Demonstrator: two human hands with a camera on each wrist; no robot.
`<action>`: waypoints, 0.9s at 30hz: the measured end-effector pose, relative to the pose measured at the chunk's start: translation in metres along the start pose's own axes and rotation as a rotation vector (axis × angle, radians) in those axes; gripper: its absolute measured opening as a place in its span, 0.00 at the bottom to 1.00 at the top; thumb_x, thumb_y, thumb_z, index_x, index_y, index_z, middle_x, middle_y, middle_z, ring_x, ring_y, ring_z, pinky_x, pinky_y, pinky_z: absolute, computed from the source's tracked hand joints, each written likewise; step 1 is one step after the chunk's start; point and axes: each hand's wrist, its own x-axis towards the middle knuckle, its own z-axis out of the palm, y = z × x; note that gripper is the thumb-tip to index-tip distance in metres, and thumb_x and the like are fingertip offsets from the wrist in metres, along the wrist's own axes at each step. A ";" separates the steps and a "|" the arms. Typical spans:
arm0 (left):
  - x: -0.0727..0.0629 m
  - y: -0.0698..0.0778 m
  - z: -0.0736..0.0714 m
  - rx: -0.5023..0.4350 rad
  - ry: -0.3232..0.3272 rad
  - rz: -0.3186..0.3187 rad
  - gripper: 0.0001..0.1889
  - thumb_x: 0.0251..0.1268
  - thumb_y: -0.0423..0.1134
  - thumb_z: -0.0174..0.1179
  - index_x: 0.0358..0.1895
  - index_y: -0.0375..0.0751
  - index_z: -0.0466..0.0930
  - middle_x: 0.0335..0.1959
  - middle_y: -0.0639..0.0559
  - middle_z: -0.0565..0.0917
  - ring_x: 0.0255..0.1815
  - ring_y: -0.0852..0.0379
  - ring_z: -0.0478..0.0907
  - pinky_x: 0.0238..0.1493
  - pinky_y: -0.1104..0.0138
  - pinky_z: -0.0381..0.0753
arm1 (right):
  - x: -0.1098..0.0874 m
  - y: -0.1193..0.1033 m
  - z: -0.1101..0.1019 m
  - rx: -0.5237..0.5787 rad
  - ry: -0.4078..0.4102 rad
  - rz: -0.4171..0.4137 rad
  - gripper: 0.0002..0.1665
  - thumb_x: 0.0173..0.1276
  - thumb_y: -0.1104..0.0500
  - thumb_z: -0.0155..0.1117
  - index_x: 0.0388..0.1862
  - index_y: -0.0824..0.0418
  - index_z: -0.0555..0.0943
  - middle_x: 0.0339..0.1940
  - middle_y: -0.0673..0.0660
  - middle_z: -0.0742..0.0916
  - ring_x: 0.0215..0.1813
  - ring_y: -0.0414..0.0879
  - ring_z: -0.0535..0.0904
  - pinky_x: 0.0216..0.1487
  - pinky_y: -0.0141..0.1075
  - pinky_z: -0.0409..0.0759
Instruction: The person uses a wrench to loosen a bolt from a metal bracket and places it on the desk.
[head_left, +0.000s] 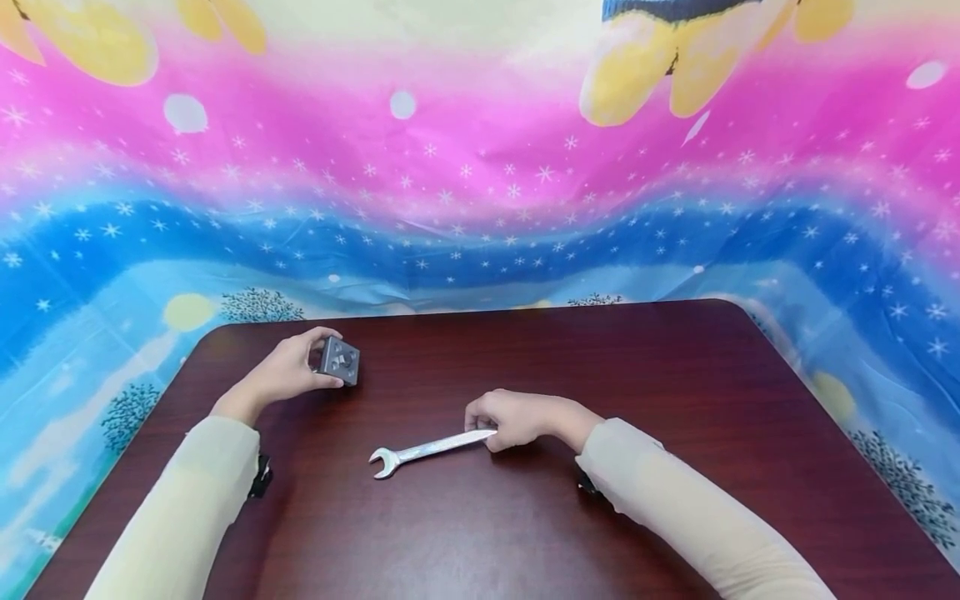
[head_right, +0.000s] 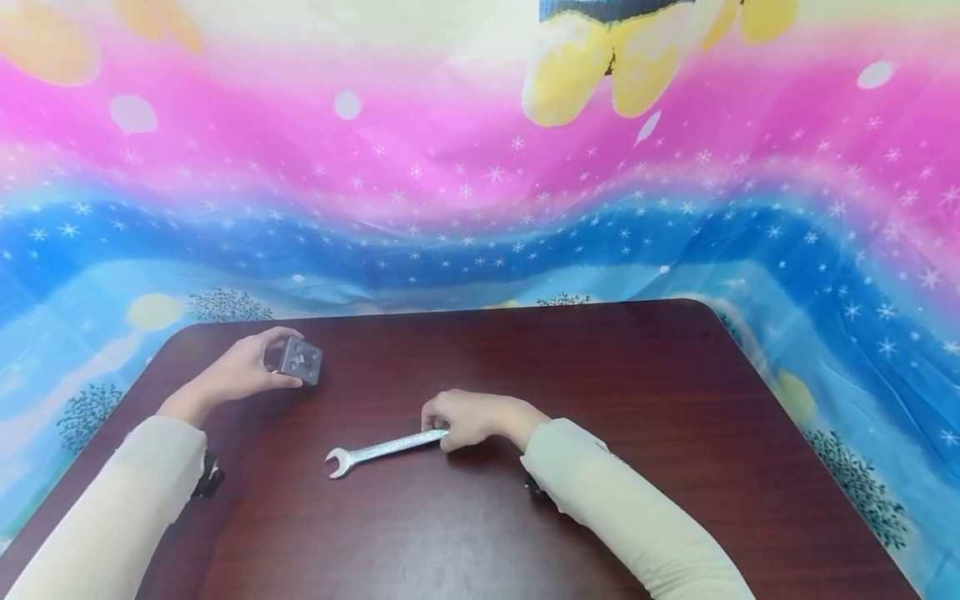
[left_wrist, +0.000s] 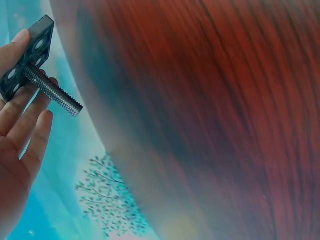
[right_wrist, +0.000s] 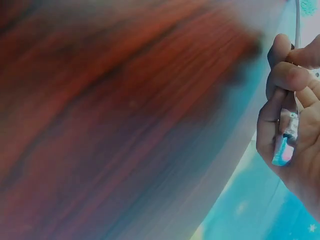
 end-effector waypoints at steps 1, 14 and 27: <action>0.000 0.003 0.000 -0.007 -0.002 0.006 0.38 0.53 0.36 0.75 0.66 0.31 0.66 0.54 0.31 0.82 0.53 0.40 0.82 0.53 0.48 0.82 | -0.002 0.001 0.000 0.012 -0.001 0.002 0.16 0.59 0.70 0.62 0.43 0.54 0.81 0.27 0.47 0.81 0.27 0.36 0.69 0.31 0.27 0.70; -0.003 0.039 0.003 -0.139 0.054 0.034 0.38 0.53 0.32 0.74 0.68 0.37 0.66 0.55 0.34 0.83 0.54 0.40 0.83 0.51 0.53 0.87 | -0.026 0.020 -0.011 0.143 0.102 -0.033 0.14 0.63 0.71 0.58 0.44 0.57 0.80 0.30 0.48 0.80 0.30 0.39 0.68 0.34 0.29 0.71; -0.012 0.070 0.019 -0.229 0.105 0.070 0.39 0.50 0.34 0.76 0.67 0.42 0.68 0.55 0.39 0.84 0.50 0.46 0.84 0.49 0.55 0.87 | -0.049 0.028 -0.013 0.251 0.250 -0.051 0.09 0.68 0.65 0.65 0.46 0.59 0.84 0.33 0.50 0.86 0.35 0.38 0.76 0.42 0.31 0.79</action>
